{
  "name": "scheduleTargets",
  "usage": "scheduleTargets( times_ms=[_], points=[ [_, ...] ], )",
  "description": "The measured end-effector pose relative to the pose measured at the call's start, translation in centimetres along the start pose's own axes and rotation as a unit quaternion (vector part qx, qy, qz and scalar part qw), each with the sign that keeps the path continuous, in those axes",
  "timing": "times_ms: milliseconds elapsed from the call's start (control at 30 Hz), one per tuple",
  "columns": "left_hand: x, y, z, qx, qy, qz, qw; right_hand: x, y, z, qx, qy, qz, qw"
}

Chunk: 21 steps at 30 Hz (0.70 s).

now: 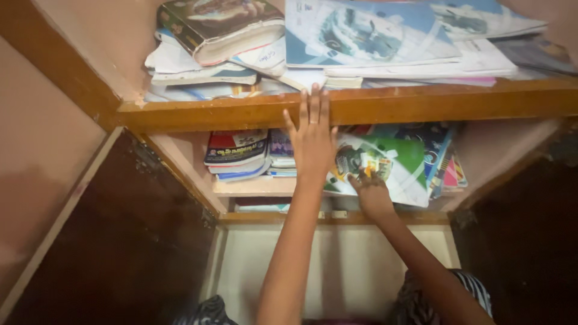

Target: The person organizes books and papers on a two-level wooden shelf by moving items between the upper and lower shelves and straightening them by hand.

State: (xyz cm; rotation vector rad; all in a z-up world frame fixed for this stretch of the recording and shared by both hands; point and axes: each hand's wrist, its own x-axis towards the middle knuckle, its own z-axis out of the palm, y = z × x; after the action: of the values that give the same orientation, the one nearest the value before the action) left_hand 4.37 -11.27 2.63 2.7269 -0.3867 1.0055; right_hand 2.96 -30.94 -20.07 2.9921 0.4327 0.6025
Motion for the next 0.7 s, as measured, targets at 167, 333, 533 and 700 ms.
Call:
scheduleTargets(
  times_ms=[167, 333, 533, 700],
  points=[
    [-8.5, 0.9, -1.0, -0.087, -0.25, -0.009, 0.964, -2.1, 0.1, -4.6, 0.03, -0.119, -0.041, 0.992],
    [-13.6, 0.0, 5.2, -0.033, -0.284, 0.068, 0.956, -4.0, 0.2, -9.9, 0.1, -0.028, -0.064, 0.993],
    [-14.6, -1.3, 6.6, -0.015, -0.2, 0.085, 0.976, -5.3, 3.0, -12.2, 0.162, 0.051, -0.04, 0.985],
    [-14.5, -2.3, -1.0, -0.068, -0.147, 0.095, 0.982, -5.3, 3.4, -15.6, 0.155, 0.03, -0.025, 0.987]
  ],
)
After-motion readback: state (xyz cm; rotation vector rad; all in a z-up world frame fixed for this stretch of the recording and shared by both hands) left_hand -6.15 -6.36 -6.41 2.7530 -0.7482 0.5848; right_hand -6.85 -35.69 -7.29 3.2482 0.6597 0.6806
